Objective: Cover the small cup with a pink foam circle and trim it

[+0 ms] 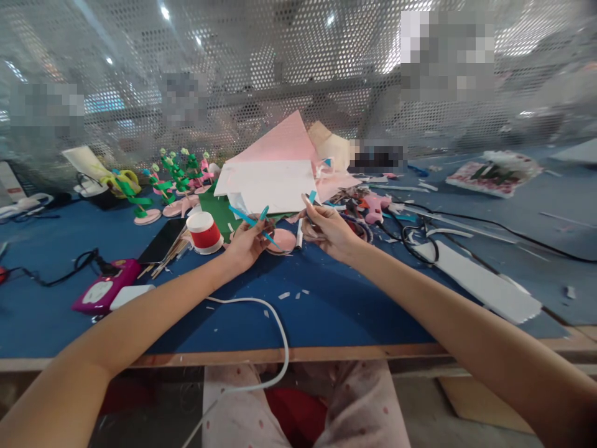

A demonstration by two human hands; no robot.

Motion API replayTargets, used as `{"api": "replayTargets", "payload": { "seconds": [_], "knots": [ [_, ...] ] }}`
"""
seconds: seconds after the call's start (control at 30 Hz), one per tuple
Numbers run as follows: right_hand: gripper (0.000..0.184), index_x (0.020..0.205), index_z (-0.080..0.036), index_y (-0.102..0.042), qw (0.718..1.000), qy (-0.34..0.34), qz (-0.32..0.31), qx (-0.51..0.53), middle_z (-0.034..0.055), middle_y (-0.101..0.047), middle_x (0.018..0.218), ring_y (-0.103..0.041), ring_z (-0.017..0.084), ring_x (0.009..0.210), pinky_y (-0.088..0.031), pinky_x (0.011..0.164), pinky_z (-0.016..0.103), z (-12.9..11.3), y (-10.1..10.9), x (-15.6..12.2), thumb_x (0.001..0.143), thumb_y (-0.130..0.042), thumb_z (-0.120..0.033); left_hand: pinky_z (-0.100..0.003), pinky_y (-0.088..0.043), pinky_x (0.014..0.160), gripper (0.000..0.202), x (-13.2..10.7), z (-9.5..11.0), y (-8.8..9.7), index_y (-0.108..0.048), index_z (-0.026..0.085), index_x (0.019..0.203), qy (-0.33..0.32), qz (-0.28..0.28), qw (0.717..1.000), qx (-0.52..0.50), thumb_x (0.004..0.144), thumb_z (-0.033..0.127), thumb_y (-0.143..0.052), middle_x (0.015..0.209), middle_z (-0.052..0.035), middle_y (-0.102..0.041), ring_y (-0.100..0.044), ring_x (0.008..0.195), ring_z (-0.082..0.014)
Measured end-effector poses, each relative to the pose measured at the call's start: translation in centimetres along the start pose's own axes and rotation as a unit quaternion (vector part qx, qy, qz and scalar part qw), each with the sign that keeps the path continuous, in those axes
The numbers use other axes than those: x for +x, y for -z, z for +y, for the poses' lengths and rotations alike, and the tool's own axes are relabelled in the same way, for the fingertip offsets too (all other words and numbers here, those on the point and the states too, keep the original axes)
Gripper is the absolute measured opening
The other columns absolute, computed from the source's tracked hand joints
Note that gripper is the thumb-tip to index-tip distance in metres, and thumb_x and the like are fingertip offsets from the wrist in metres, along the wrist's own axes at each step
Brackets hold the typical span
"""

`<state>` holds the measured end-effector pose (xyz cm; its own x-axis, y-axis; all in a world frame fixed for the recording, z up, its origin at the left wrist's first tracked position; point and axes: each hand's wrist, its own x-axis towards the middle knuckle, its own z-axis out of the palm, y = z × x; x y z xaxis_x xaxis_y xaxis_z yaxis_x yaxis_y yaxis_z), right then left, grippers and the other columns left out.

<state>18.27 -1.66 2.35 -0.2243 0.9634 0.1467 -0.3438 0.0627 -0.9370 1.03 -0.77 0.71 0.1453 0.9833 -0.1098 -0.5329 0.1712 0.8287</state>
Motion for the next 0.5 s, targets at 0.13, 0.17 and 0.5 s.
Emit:
{"api": "replayTargets", "payload": {
  "seconds": [0.13,0.17,0.5],
  "knots": [
    [0.036,0.063,-0.017,-0.053,0.999,-0.029,0.029,0.012,-0.0045,-0.056,0.049,-0.040,0.003,0.034,-0.026,0.032,0.016,-0.12,-0.22,-0.17,0.071,-0.068,-0.050,-0.021,-0.045,0.055,0.016,-0.18,-0.18,-0.08,-0.058,0.016,0.069,-0.017,-0.041,0.998,0.034,0.072,0.025,-0.071,0.067,0.0009,-0.062,-0.056,0.061,-0.0090],
    [0.035,0.065,-0.018,-0.052,0.998,-0.038,0.041,0.014,-0.0043,-0.057,0.052,-0.041,0.004,0.034,-0.029,0.032,0.017,-0.13,-0.24,-0.20,0.074,-0.065,-0.048,-0.022,-0.046,0.056,0.018,-0.28,-0.25,-0.10,-0.059,0.016,0.071,-0.018,-0.060,0.997,0.044,0.071,0.028,-0.072,0.070,-0.0003,-0.063,-0.058,0.065,-0.0106],
    [0.029,0.069,-0.017,-0.054,0.985,-0.075,0.151,0.037,-0.0048,-0.053,0.046,-0.051,0.005,0.038,-0.041,0.036,0.014,-0.77,0.10,0.26,0.083,-0.059,-0.042,-0.025,-0.051,0.063,0.029,-0.50,-0.41,-0.13,-0.058,0.015,0.072,-0.027,-0.080,0.994,0.068,0.074,0.043,-0.066,0.073,-0.0015,-0.063,-0.063,0.071,-0.0131]
  ]
}}
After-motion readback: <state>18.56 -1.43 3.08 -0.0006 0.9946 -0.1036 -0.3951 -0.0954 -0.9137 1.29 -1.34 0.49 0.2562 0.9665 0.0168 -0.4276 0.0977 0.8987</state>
